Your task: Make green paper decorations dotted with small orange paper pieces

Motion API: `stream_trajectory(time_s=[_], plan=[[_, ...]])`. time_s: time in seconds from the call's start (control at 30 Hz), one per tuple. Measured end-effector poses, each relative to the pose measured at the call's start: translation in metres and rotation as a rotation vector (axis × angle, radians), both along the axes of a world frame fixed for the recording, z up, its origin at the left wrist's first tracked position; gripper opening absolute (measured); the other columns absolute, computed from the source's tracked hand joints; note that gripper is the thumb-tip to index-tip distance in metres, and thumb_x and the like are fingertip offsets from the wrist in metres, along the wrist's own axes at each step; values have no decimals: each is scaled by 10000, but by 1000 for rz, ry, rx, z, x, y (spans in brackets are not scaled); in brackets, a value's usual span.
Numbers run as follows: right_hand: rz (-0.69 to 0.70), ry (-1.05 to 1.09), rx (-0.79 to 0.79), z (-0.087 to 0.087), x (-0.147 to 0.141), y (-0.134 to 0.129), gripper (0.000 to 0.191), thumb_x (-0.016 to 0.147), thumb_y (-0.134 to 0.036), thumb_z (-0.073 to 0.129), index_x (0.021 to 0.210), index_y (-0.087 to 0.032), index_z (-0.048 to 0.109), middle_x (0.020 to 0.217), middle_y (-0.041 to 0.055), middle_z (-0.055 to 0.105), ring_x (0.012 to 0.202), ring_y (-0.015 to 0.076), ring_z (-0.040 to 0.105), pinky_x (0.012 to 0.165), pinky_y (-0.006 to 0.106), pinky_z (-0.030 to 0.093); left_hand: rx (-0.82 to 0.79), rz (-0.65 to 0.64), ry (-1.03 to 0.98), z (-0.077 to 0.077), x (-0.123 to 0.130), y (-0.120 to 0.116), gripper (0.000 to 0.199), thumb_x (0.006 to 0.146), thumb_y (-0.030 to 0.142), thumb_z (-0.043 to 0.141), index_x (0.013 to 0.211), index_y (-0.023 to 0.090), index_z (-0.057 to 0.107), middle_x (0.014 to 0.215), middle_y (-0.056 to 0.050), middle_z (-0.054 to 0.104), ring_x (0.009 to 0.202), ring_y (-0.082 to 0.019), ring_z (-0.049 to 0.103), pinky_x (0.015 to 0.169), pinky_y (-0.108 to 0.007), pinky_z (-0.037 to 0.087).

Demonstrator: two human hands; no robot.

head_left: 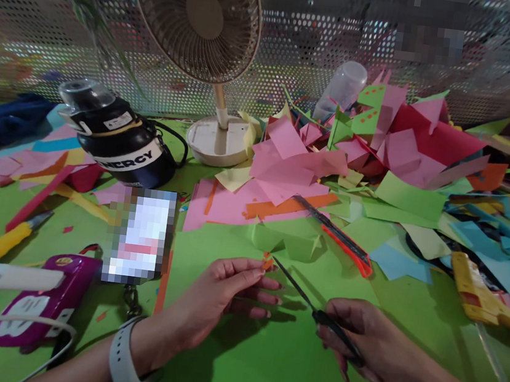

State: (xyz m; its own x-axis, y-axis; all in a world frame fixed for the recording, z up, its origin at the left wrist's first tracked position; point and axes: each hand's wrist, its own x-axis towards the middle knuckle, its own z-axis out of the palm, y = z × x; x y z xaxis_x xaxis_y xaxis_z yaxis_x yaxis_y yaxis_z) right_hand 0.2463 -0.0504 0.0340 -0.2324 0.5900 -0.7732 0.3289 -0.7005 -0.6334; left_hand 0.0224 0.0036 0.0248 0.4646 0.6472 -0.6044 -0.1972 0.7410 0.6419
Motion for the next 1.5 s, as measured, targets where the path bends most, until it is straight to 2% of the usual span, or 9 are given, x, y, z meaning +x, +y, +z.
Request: stream_trajectory(time_s=[0.2, 0.57, 0.73, 1.1, 1.27, 1.5], plan=[[37, 22, 4, 2, 0, -1, 482, 639, -600, 701, 657, -175, 474, 435, -71, 536, 262, -7, 292, 264, 122, 205, 16, 23, -10, -1, 0, 1, 151, 780, 242, 713, 905, 160, 688, 877, -74, 757, 729, -176, 710, 608, -258, 563], [34, 4, -8, -4, 0, -2, 453, 644, -559, 722, 667, -179, 477, 433, -85, 531, 265, -4, 305, 263, 116, 224, 25, -33, -4, 0, 0, -2, 156, 796, 254, 697, 918, 157, 701, 900, -90, 752, 741, -169, 701, 624, -251, 545], [21, 18, 6, -4, 0, -2, 461, 646, -578, 715, 669, -179, 486, 426, -83, 525, 258, -4, 288, 258, 124, 193, 14, -26, 5, -1, 1, -1, 183, 771, 261, 722, 915, 152, 695, 905, -98, 750, 751, -184, 703, 620, -265, 540], [31, 1, 16, -5, -1, -4, 475, 634, -589, 718, 665, -181, 477, 429, -91, 490, 285, 2, 287, 269, 125, 215, 22, -25, -2, -1, -1, -2, 163, 789, 250, 706, 920, 155, 687, 889, -80, 756, 733, -163, 706, 615, -244, 552], [7, 22, 47, -6, -2, -3, 485, 608, -586, 737, 639, -183, 469, 427, -93, 474, 308, 12, 329, 283, 136, 218, 24, -38, 12, -2, 0, -2, 156, 788, 259, 705, 909, 162, 692, 905, -80, 756, 752, -170, 707, 623, -251, 554], [-4, -16, 11, -1, -4, 0, 502, 598, -612, 724, 643, -183, 468, 411, -93, 495, 263, -8, 256, 262, 138, 173, 3, -5, -11, -3, 0, -1, 135, 776, 248, 712, 869, 153, 686, 860, -84, 760, 727, -181, 714, 614, -261, 562]])
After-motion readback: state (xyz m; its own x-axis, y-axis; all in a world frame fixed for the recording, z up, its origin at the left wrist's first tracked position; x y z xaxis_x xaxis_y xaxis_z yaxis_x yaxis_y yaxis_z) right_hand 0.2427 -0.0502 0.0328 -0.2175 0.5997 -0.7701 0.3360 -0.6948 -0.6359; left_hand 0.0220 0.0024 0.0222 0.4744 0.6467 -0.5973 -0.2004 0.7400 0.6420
